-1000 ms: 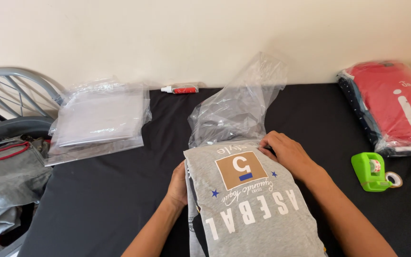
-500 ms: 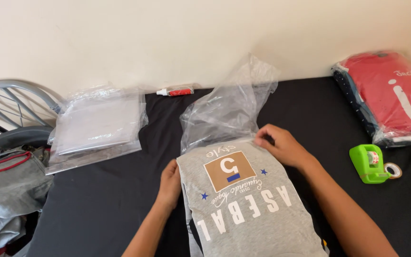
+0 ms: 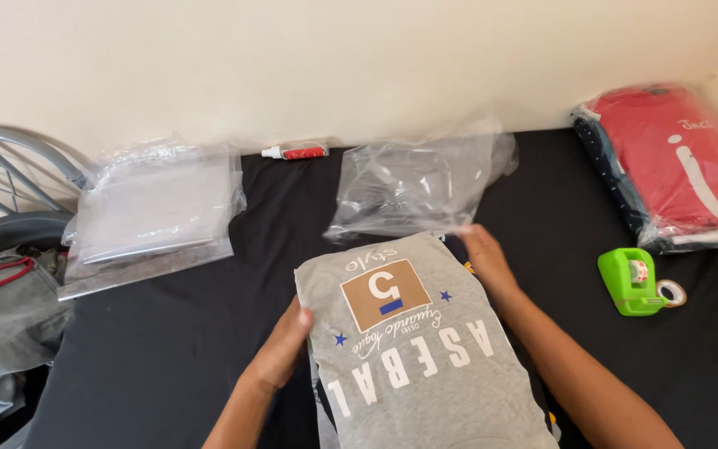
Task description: Putting a folded grey t-shirt into a transparent plastic bag at a folding station.
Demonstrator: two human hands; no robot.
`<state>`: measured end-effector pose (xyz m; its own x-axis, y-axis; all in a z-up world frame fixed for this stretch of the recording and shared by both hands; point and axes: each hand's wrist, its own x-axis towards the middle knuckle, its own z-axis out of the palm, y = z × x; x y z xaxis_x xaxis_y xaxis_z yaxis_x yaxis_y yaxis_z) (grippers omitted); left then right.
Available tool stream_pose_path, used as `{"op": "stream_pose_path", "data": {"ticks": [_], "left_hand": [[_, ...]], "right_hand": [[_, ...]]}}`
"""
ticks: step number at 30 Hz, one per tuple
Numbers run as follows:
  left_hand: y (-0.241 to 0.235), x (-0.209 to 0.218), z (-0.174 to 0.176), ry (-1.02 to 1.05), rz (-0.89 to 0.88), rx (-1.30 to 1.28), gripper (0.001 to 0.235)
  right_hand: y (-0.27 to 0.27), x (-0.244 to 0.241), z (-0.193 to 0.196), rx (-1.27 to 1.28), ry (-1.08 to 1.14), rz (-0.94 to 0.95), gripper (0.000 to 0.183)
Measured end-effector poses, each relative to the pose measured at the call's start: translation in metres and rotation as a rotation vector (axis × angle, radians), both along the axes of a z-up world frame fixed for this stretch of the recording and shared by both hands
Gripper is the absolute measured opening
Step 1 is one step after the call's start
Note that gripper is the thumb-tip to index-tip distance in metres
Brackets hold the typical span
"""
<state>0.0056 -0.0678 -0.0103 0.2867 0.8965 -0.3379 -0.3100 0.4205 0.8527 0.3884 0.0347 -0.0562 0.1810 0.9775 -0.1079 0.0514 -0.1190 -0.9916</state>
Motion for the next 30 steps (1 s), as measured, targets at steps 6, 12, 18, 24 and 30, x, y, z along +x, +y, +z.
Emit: {"op": "stream_pose_path", "data": {"ticks": [6, 12, 18, 24, 30], "left_hand": [[-0.01, 0.053, 0.05, 0.016, 0.106, 0.164, 0.091], [0.016, 0.098, 0.076, -0.057, 0.118, -0.076, 0.084], [0.047, 0.097, 0.031, 0.218, -0.011, 0.009, 0.1], [-0.012, 0.047, 0.05, 0.536, -0.354, -0.107, 0.1], [-0.068, 0.052, 0.041, 0.551, -0.496, 0.035, 0.104]], "right_hand": [[-0.049, -0.024, 0.084, -0.173, -0.011, 0.001, 0.033], [-0.061, 0.05, 0.073, 0.073, -0.108, -0.216, 0.038], [-0.089, 0.058, 0.065, -0.096, 0.108, -0.34, 0.042], [-0.159, 0.041, 0.09, -0.418, 0.299, -0.234, 0.072], [-0.198, 0.017, 0.103, -0.47, 0.112, -0.012, 0.084]]}}
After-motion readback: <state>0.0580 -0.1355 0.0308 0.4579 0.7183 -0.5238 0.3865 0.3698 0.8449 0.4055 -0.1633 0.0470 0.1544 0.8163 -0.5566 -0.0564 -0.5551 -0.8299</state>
